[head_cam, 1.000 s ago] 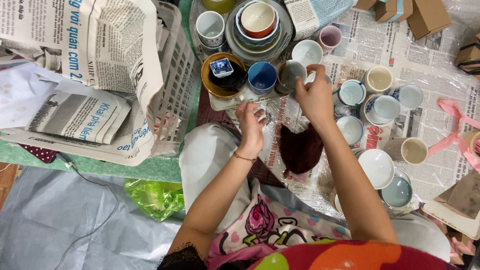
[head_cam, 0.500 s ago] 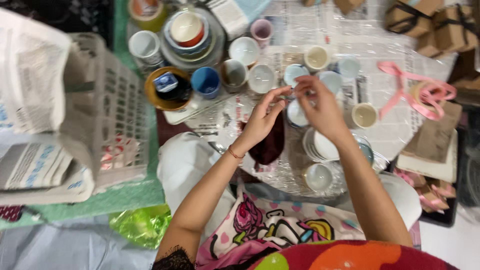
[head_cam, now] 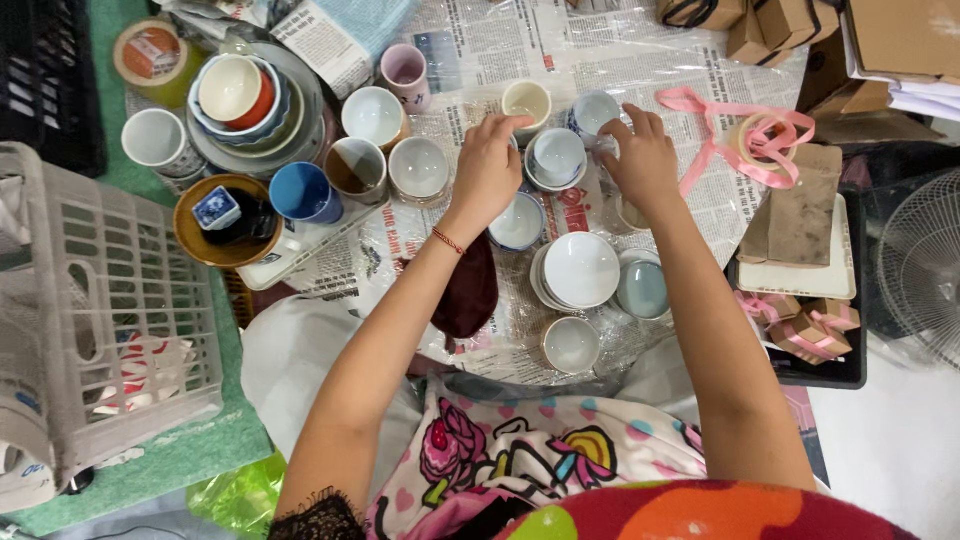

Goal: The person sits on the floor and repeatedly washes small ceramic cups and bowls in a bucket of water, then wipes them dry with a cloth. They handle items one at a time, rinsing and drying each piece before placing it on a nearby surface.

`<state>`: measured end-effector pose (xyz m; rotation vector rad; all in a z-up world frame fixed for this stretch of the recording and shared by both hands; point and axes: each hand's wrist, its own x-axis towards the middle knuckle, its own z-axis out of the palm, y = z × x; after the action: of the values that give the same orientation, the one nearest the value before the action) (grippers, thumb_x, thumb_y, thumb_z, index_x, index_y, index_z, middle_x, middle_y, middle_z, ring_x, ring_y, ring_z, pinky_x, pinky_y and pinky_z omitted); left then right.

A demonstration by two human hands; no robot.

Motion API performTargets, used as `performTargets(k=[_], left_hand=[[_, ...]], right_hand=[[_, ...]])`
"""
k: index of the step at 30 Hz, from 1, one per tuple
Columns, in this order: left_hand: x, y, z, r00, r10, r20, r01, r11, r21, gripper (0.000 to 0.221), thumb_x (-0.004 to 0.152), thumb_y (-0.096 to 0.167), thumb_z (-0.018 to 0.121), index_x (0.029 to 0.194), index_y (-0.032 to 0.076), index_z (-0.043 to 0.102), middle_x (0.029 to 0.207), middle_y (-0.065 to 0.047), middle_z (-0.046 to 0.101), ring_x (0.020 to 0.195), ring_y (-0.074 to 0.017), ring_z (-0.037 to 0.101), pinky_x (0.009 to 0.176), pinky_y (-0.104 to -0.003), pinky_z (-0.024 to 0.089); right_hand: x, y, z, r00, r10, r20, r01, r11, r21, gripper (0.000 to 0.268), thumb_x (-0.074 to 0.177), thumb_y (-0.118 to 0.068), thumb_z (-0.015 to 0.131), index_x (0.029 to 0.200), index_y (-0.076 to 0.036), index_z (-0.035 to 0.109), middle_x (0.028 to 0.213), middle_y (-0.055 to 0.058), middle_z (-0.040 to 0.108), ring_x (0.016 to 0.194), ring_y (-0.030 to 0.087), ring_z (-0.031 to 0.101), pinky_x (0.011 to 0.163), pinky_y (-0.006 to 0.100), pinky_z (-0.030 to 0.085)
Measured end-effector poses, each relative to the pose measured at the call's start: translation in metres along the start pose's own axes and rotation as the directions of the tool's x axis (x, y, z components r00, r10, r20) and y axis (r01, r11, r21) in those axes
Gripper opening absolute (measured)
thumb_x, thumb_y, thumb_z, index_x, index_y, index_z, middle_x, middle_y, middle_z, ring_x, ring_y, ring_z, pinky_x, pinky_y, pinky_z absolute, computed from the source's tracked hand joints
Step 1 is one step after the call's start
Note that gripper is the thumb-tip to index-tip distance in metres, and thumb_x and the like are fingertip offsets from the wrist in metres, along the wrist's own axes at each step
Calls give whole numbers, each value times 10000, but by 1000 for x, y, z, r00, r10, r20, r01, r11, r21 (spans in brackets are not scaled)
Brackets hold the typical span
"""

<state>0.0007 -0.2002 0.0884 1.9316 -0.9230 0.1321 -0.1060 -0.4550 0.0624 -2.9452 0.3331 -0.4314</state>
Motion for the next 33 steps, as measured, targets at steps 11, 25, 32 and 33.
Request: performTargets(k=[11,25,32,33], left_hand=[[-8,19,17,992,60,109,-76,986,149,466,872,0,653,1328,86,609,1291,-101,572,1241,-335,522,1053,-459,443],[-2,16,74,952,104,288,-259,776,575,108,838,94,688,905,83,771,1005,-75,707,1142,-289,579,934,-410,472],[-4,40,67,962,235,136,-271,856,439,191,857,141,694,1024,51,718,1038,-92,682,1128,-298,583,954,-398,506],[-2,47,67,957,268,109,-289,865,410,216,851,148,697,1042,48,713,1039,-96,675,1135,-305,581,957,-402,506]], right_hand=[[-12,-21,-61,973,118,-197,-81,980,183,292,945,-254,840,1101,-46,707,1027,185,712,906,400,673,786,492,494],[-95,-71,-115,901,231,-368,-41,889,457,241,946,-91,814,1100,28,672,1095,195,685,984,391,679,865,446,521],[-99,-60,-107,886,242,-395,-53,899,434,225,946,-95,810,1091,19,681,1090,198,684,951,395,670,835,463,509],[-99,-58,-105,885,230,-405,-57,917,395,229,943,-98,813,1093,17,684,1096,201,682,962,398,665,843,469,505]])
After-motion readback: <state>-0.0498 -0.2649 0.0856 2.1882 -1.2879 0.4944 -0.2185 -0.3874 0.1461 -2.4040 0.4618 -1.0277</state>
